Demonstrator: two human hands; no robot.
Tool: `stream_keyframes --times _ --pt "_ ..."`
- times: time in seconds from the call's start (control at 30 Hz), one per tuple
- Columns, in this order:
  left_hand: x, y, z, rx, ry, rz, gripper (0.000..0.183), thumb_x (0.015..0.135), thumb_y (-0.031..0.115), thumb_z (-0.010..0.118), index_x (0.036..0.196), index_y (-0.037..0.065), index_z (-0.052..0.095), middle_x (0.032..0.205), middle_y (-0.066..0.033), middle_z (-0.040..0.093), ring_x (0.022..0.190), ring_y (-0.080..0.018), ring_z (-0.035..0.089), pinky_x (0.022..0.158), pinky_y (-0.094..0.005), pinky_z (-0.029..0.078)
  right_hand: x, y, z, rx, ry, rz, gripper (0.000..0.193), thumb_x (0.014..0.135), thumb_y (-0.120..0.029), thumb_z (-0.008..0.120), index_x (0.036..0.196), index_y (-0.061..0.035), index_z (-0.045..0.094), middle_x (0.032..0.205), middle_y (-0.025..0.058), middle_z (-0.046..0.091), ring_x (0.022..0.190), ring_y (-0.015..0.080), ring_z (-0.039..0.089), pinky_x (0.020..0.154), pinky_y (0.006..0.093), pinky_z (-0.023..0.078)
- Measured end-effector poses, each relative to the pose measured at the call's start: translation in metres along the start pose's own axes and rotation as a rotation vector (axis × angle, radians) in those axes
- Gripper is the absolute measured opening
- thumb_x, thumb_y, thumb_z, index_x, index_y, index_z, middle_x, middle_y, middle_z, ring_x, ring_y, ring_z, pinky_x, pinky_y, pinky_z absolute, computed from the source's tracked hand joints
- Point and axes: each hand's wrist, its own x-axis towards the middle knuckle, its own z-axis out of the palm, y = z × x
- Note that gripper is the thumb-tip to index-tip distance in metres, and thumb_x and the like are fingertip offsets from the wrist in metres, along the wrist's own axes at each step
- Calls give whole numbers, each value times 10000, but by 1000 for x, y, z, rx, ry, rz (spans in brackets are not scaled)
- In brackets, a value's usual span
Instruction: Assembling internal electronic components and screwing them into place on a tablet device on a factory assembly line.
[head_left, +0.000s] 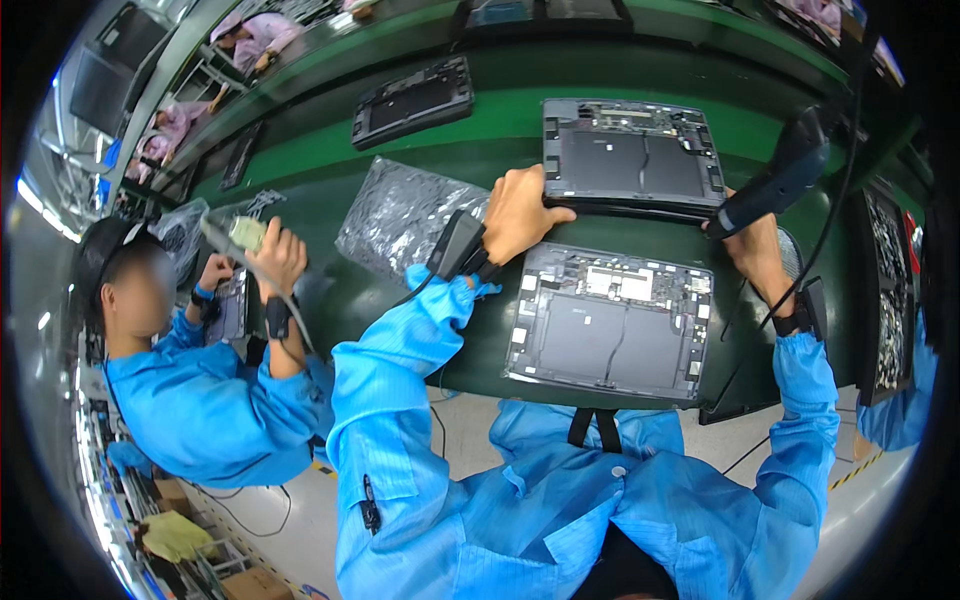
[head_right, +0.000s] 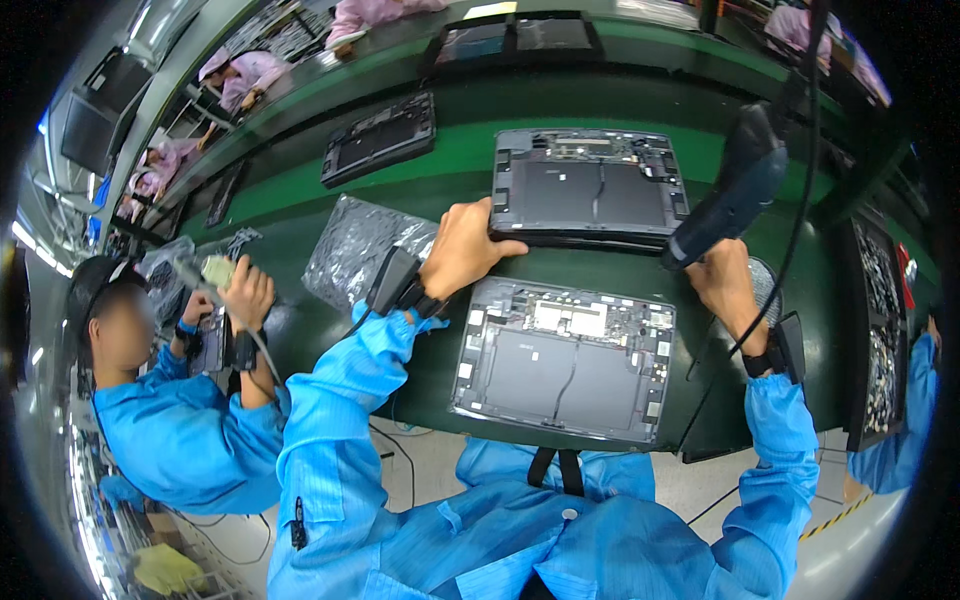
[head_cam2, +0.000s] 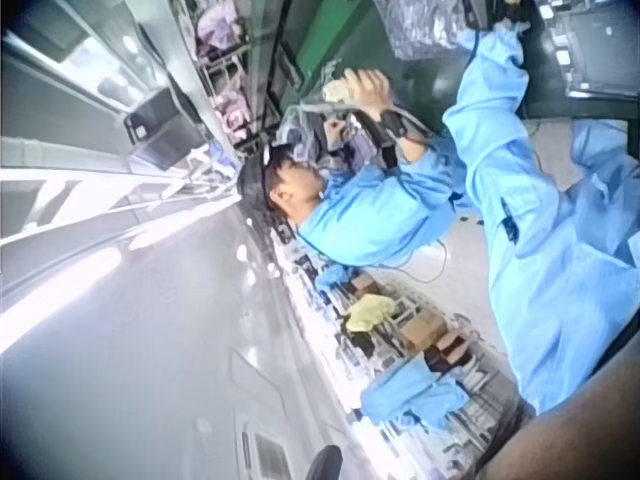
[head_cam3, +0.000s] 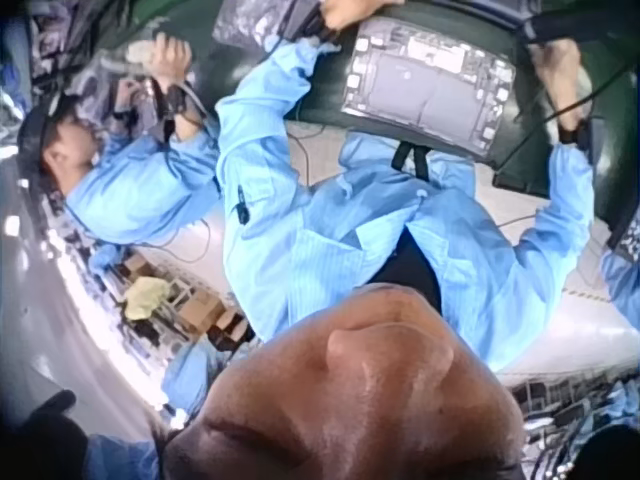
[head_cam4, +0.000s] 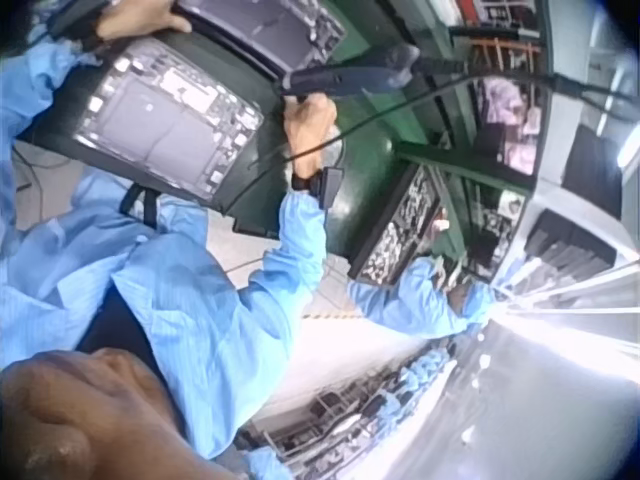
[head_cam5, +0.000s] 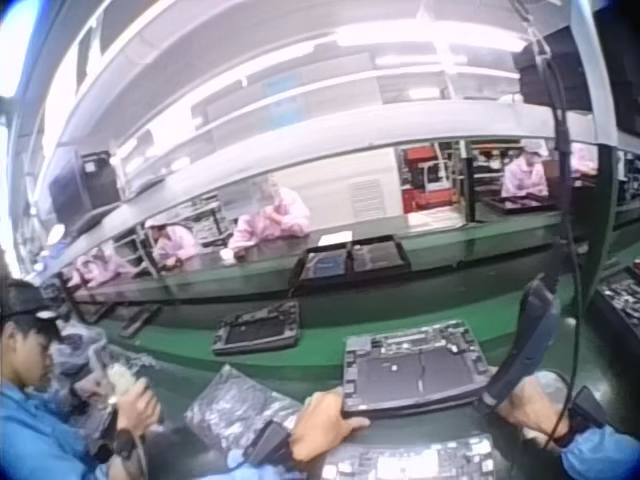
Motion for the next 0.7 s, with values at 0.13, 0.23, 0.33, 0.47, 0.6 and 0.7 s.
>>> stream_keyframes --times 0.13,0.23,0.33,0.47,0.6,0.7 --pt "-15 -14 -12 31 95 51 518 761 227 981 1109 -76 747 893 -218 753 792 -355 757 738 -429 593 2 0 8 -31 23 33 312 785 38 779 1094 12 743 1072 227 766 1005 444 727 886 471 567" --pt "-39 -26 -73 -25 221 109 275 850 149 894 1096 47 826 975 -154 766 818 -250 750 721 -375 583 -27 1 -30 -97 48 108 364 929 -65 800 1264 41 707 1107 164 787 1011 242 756 928 345 555" --pt "-75 -32 -88 58 64 104 166 850 92 854 1008 43 836 976 -147 764 874 -302 748 769 -407 585 -54 1 -40 -27 261 160 244 999 -76 734 1215 37 724 964 116 774 863 159 715 807 320 544" --pt "-91 -38 -55 160 86 110 136 844 82 844 971 34 827 989 -147 751 898 -343 728 802 -443 579 -64 -36 -35 70 154 213 173 1037 -69 676 1158 34 743 862 75 740 791 113 675 731 275 511" --pt "-89 -50 -40 128 119 -11 140 853 94 833 955 6 794 981 -153 737 876 -353 722 781 -447 575 -70 -52 -29 92 113 150 153 1035 -59 669 1119 38 752 853 67 729 777 117 693 704 264 507" --pt "-84 -50 -36 214 153 35 140 861 79 814 967 -3 771 965 -160 732 858 -355 719 771 -447 574 -66 -65 -21 148 100 86 132 1021 -27 677 1103 45 751 859 68 735 752 122 714 676 253 506"
